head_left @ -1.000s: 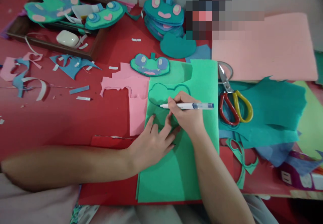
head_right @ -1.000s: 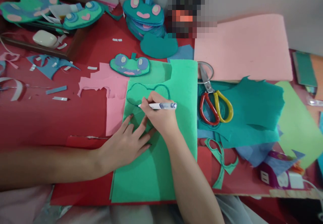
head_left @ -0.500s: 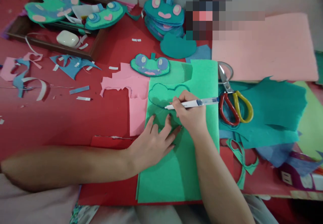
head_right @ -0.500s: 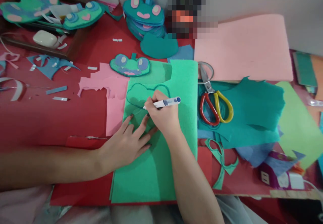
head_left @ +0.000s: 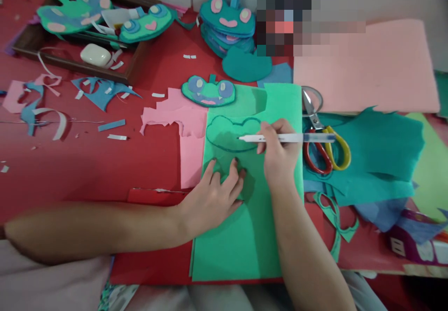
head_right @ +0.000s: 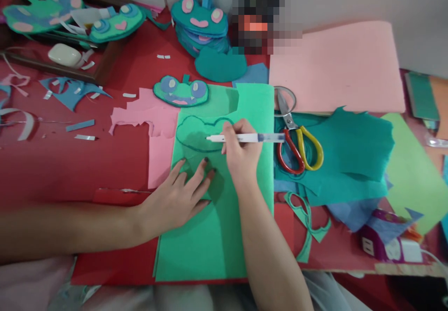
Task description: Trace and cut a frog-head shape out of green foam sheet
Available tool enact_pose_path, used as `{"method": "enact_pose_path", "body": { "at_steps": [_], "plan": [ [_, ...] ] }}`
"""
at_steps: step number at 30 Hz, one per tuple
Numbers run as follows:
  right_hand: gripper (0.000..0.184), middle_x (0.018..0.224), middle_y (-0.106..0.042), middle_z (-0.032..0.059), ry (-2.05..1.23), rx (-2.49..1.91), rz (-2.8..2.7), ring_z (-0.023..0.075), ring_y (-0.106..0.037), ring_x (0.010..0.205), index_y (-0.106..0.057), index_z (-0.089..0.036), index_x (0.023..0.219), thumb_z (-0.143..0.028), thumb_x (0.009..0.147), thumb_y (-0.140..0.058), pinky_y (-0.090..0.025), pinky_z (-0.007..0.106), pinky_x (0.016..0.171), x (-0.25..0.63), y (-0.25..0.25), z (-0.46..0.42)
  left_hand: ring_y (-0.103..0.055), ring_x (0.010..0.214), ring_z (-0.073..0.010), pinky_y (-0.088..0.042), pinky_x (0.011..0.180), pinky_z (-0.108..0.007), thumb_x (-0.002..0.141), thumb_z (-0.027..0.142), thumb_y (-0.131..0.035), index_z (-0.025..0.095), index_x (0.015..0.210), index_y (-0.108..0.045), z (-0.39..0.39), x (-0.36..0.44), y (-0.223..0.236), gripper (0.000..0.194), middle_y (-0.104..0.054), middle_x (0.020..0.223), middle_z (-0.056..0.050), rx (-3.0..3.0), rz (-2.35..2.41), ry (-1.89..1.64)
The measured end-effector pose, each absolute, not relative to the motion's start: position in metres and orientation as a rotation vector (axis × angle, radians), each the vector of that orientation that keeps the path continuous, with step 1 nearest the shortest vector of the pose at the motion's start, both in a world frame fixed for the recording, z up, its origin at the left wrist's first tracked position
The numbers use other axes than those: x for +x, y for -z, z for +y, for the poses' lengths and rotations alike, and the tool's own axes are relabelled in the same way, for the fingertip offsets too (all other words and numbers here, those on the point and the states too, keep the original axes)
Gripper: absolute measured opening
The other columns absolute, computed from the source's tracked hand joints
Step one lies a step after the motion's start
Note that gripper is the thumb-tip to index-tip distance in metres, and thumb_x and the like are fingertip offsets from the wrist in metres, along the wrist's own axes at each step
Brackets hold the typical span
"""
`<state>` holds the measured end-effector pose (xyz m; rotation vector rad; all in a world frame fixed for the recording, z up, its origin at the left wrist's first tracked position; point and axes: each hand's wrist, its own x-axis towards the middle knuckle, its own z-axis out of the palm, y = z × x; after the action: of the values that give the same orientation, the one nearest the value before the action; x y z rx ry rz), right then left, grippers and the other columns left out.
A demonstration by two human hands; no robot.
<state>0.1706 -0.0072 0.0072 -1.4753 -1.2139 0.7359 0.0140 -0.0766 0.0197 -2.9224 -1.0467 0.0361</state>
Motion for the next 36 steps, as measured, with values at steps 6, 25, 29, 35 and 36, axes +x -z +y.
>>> {"method": "enact_pose_path", "body": {
  "at_steps": [6,25,29,35,36],
  "plan": [
    [0.026,0.053,-0.048,-0.0047,-0.672,-1.411,-1.004,0.009,-0.048,0.042,-0.051,-0.022,0.073,-0.044,0.087,-0.047,-0.044,0.026,0.048,0.177,-0.004,0.001,-0.047,0.118,-0.0292,-0.04,0.099,-0.047,0.094,0.033,-0.027,0.002,0.131,-0.044,-0.078,0.013,-0.022,0.051,-0.045,0.136,-0.019,-2.892,-1.027,-0.041],
    [0.042,0.044,-0.042,-0.0046,-0.852,-1.397,-1.515,0.0078,-0.042,0.043,-0.047,-0.02,0.056,-0.051,0.084,-0.048,-0.034,0.022,0.044,0.128,-0.011,0.015,-0.044,0.123,-0.0357,-0.041,0.098,-0.051,0.093,0.035,-0.031,0.005,0.126,-0.049,-0.077,0.013,-0.019,0.048,-0.049,0.131,-0.02,-2.927,-1.077,0.016],
    [0.042,0.043,-0.04,-0.0059,-0.943,-1.358,-1.409,0.0068,-0.038,0.038,-0.045,-0.02,0.057,-0.05,0.086,-0.046,-0.034,0.022,0.042,0.139,-0.006,0.012,-0.042,0.125,-0.0355,-0.04,0.099,-0.051,0.094,0.034,-0.028,0.004,0.126,-0.049,-0.078,0.013,-0.02,0.048,-0.049,0.131,-0.019,-2.922,-1.075,0.009],
    [0.039,0.043,-0.038,-0.0067,-1.012,-1.3,-1.522,0.0075,-0.04,0.042,-0.039,-0.021,0.056,-0.044,0.083,-0.052,-0.044,0.025,0.053,0.135,-0.003,0.012,-0.043,0.124,-0.035,-0.04,0.099,-0.051,0.094,0.034,-0.028,0.004,0.125,-0.048,-0.078,0.014,-0.02,0.048,-0.049,0.13,-0.019,-2.919,-1.074,0.001],
    [0.038,0.043,-0.038,-0.0071,-1.017,-1.297,-1.527,0.0075,-0.04,0.042,-0.038,-0.021,0.056,-0.043,0.084,-0.053,-0.044,0.025,0.054,0.134,-0.002,0.013,-0.043,0.124,-0.035,-0.04,0.099,-0.051,0.094,0.034,-0.028,0.004,0.125,-0.048,-0.078,0.014,-0.02,0.048,-0.049,0.13,-0.02,-2.921,-1.071,0.003]
  ]
}}
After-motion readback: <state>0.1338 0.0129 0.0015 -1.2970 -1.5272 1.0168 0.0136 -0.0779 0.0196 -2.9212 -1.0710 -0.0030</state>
